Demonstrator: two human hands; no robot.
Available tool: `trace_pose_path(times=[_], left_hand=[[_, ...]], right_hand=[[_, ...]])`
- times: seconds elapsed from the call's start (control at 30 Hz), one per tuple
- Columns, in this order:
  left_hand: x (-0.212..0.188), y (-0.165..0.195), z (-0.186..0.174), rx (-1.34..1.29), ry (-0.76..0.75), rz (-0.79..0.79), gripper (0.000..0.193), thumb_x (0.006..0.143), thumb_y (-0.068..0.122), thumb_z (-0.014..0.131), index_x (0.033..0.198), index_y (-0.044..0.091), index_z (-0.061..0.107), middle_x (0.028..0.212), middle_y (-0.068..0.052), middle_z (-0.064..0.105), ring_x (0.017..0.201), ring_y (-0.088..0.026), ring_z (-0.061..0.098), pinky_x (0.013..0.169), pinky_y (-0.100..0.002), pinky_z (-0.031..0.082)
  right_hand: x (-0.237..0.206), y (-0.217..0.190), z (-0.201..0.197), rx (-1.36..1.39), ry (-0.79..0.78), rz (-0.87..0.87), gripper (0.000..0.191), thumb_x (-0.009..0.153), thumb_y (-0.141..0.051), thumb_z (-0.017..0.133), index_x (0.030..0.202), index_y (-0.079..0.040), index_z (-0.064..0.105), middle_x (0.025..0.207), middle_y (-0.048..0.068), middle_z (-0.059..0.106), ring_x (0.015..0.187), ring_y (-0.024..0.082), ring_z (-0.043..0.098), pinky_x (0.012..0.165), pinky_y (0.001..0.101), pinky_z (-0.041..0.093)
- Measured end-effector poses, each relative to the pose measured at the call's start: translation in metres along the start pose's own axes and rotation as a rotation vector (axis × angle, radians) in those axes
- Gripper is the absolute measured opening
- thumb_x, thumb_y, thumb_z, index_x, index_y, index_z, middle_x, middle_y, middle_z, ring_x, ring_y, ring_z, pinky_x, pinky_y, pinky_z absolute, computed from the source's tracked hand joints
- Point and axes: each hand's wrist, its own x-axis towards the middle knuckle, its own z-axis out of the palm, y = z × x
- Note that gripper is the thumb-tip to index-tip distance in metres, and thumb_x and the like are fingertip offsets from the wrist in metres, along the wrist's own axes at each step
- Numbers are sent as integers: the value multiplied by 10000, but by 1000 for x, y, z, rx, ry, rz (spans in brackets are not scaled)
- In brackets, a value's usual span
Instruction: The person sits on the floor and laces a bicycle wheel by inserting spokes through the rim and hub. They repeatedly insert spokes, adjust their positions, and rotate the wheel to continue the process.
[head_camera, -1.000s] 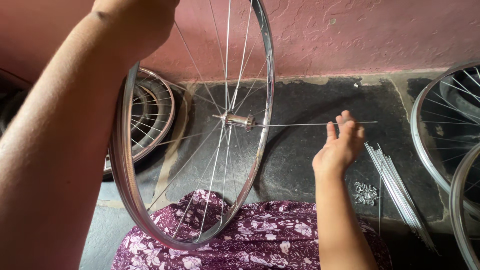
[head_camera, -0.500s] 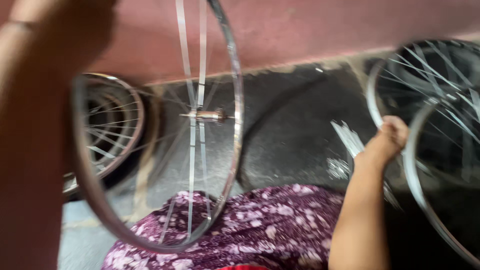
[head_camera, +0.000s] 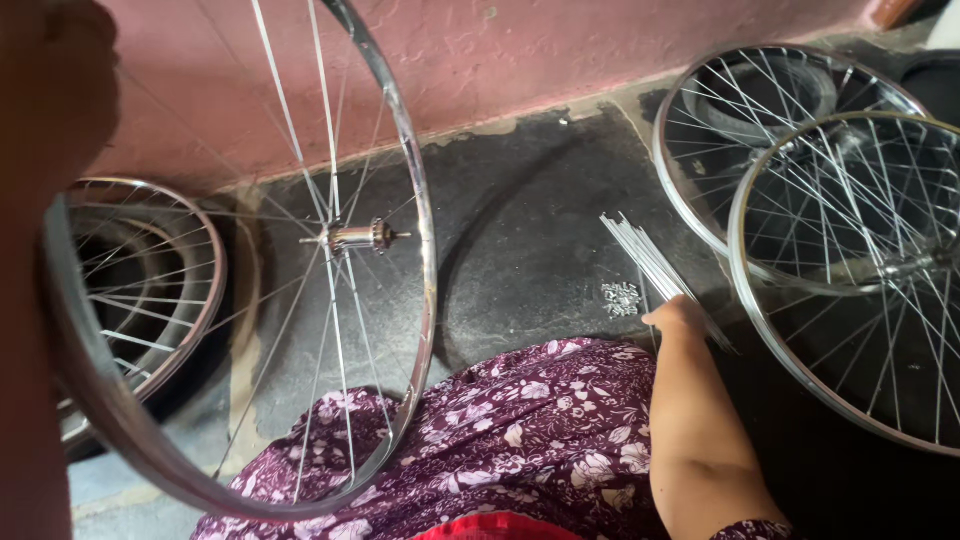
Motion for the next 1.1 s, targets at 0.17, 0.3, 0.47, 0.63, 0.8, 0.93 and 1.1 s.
trace_pose_path(times=[0.17, 0.3, 0.47, 0.63, 0.8, 0.93, 1.1], left_hand=[[-2, -9, -7, 15, 33, -10, 382, 1064, 352, 624, 1238, 13, 639, 1144, -274, 678, 1006, -491, 616, 851, -579, 467], [-4, -10, -10, 31, 39, -13, 411, 1070, 379, 626, 1249, 9, 633, 1160, -282, 673, 1025, -502, 607, 873, -587, 459], [1, -8, -11, -5, -78, -125, 418, 1047, 428, 604, 1250, 65, 641, 1182, -215, 701, 1105, -445, 621, 952, -559, 464], [9, -8, -12, -31, 26, 64, 377, 1080, 368, 627, 1214, 15, 616, 1222, -215, 667, 1098, -443, 610, 891, -552, 463], [16, -7, -10, -97, -2, 66, 377, 1044, 338, 642, 1228, 15, 578, 1154, -202, 666, 1038, -435, 624, 854, -547, 464], [25, -7, -11, -77, 48, 233, 324, 1043, 285, 661, 1210, 9, 639, 1043, -228, 684, 937, -448, 645, 772, -547, 488], [35, -4, -4, -122, -101, 85, 267, 1111, 298, 625, 1143, 36, 667, 881, -162, 688, 755, -303, 681, 620, -450, 521]], right_hand=[[1, -3, 1, -65, 90, -90, 457, 788, -219, 768, 1188, -2, 737, 1255, 273, 672, 1185, 412, 642, 1002, 458, 525], [-9, -33, -18, 229, 280, -334, 356, 849, -155, 714, 1182, -29, 737, 1083, 214, 753, 1003, 367, 711, 916, 454, 545], [-67, -99, -56, 1333, -65, -746, 199, 1023, 3, 606, 1215, 39, 648, 930, 67, 652, 783, 130, 599, 734, 304, 535], [-140, -165, -68, 1628, -229, -1065, 235, 991, 3, 592, 1224, 24, 617, 1014, 77, 670, 911, 154, 666, 908, 338, 604], [-180, -185, -37, 1552, -90, -1155, 151, 1054, -65, 593, 1176, 24, 603, 1005, 104, 684, 930, 174, 668, 896, 329, 555], [-168, -182, -18, 1737, -171, -1017, 263, 1106, -215, 519, 1103, 11, 653, 925, 110, 712, 806, 188, 694, 817, 339, 594], [-140, -175, -13, 1902, -317, -1067, 335, 1135, -323, 556, 1065, -14, 665, 872, 113, 694, 759, 205, 674, 735, 359, 583]])
